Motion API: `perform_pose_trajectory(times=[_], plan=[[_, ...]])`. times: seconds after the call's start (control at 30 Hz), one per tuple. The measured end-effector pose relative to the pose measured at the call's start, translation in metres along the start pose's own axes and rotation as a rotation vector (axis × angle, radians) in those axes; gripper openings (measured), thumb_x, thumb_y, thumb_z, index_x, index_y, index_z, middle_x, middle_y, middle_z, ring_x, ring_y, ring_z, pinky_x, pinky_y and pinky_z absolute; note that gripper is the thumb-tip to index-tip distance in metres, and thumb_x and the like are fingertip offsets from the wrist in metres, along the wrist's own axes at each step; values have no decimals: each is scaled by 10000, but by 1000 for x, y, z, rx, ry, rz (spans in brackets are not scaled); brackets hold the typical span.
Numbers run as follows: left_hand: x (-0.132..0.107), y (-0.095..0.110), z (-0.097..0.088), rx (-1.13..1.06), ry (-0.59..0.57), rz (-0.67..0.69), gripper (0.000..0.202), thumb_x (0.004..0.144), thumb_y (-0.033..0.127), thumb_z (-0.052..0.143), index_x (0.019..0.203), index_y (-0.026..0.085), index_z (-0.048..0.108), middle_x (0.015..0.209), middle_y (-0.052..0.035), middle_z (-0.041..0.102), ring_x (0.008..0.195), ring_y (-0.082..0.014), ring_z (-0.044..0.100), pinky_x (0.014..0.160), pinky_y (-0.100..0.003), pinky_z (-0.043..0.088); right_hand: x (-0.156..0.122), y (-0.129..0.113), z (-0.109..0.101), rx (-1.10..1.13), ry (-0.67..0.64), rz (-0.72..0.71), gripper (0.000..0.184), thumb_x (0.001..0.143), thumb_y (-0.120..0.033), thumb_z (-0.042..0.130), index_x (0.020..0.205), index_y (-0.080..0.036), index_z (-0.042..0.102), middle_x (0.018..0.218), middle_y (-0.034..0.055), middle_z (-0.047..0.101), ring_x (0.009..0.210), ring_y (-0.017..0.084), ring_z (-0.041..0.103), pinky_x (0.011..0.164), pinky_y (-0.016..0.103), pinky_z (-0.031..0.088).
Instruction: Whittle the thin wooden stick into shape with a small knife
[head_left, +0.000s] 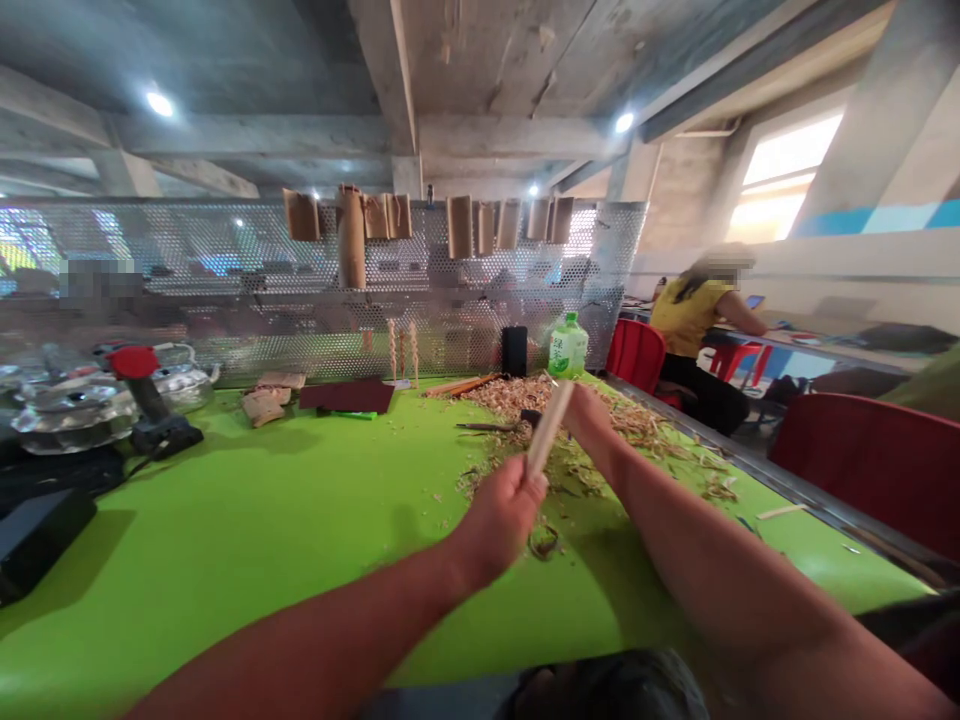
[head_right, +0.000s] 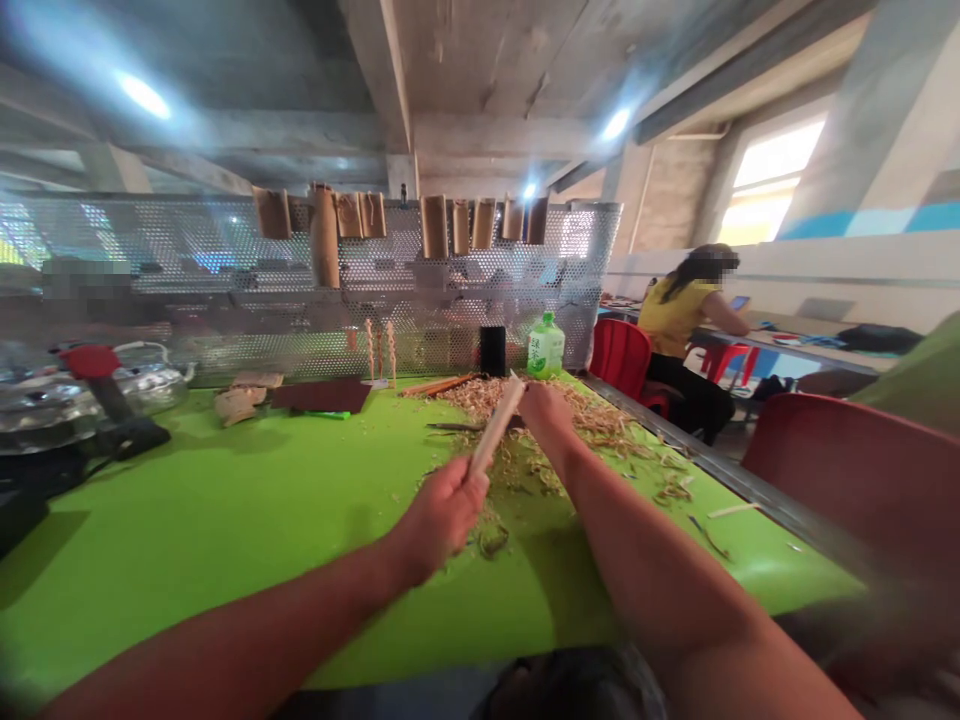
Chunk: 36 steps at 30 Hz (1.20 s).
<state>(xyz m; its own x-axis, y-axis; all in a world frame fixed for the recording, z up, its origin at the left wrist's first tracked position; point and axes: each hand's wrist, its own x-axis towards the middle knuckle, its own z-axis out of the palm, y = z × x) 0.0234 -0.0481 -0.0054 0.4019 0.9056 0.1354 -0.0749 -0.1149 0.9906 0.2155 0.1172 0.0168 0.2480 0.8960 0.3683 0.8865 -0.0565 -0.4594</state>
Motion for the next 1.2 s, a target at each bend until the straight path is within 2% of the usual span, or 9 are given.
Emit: perform_pose_trajectory(times=[0.07,0.13,0.23,0.3,0.5,0.67,0.93,1.1,1.2], plan=[[10,0,-12,-110,108,-46,244,894,396,529,1032,198,497,625,83,386,416,-58,288,370,-193,248,0,-4,3,-37,-13,40,369,920,-308,423,1089,-190,729,1021,142,723,937,269,670,733,307,461],[23,0,-32,-189,234,-60,227,879,363,534,1030,202,481,611,95,364,381,-50,261,341,-184,210,-9,-18,9,-44,-35,12,381,916,-303,423,1146,-211,713,1053,132,724,948,254,669,743,296,456],[39,-3,-54,-254,302,-53,192,865,341,536,984,208,465,594,102,354,359,-42,270,327,-168,194,-30,-42,19,-41,-89,-130,383,906,-306,437,1169,-254,710,1045,101,736,946,240,669,759,276,445],[43,-4,-59,-257,305,-36,184,856,340,545,956,213,457,592,103,364,355,-38,284,323,-161,200,-45,-53,23,-45,-118,-241,375,900,-297,443,1164,-277,710,1034,73,744,948,224,666,760,254,434],[41,-10,-54,-192,277,13,183,848,352,550,841,214,431,596,97,392,344,-33,299,312,-164,221,-71,-67,22,-145,-195,-401,330,883,-239,441,1068,-257,714,964,61,748,842,185,657,678,237,384],[41,-8,-51,-118,310,13,205,859,357,545,796,218,408,581,96,373,342,-36,283,319,-175,213,-74,-69,20,-233,-166,-471,290,898,-237,425,995,-245,698,901,66,737,802,189,655,649,250,359],[33,0,-34,-118,343,-49,144,902,337,510,853,227,432,565,98,297,366,-51,228,344,-190,158,-69,-67,17,-283,-146,-482,290,943,-256,399,991,-223,684,957,83,729,873,193,646,719,261,377],[31,3,-32,-125,344,-81,146,897,352,524,880,229,446,575,97,285,381,-54,218,364,-195,136,-62,-64,24,-287,-119,-497,284,931,-233,412,1016,-225,682,988,90,723,914,203,647,751,271,397],[21,3,-24,-114,318,-126,135,911,357,491,911,224,465,578,95,289,392,-59,211,375,-199,142,-48,-54,23,-219,-98,-408,299,930,-244,420,1028,-235,702,996,91,726,922,214,654,766,281,418]])
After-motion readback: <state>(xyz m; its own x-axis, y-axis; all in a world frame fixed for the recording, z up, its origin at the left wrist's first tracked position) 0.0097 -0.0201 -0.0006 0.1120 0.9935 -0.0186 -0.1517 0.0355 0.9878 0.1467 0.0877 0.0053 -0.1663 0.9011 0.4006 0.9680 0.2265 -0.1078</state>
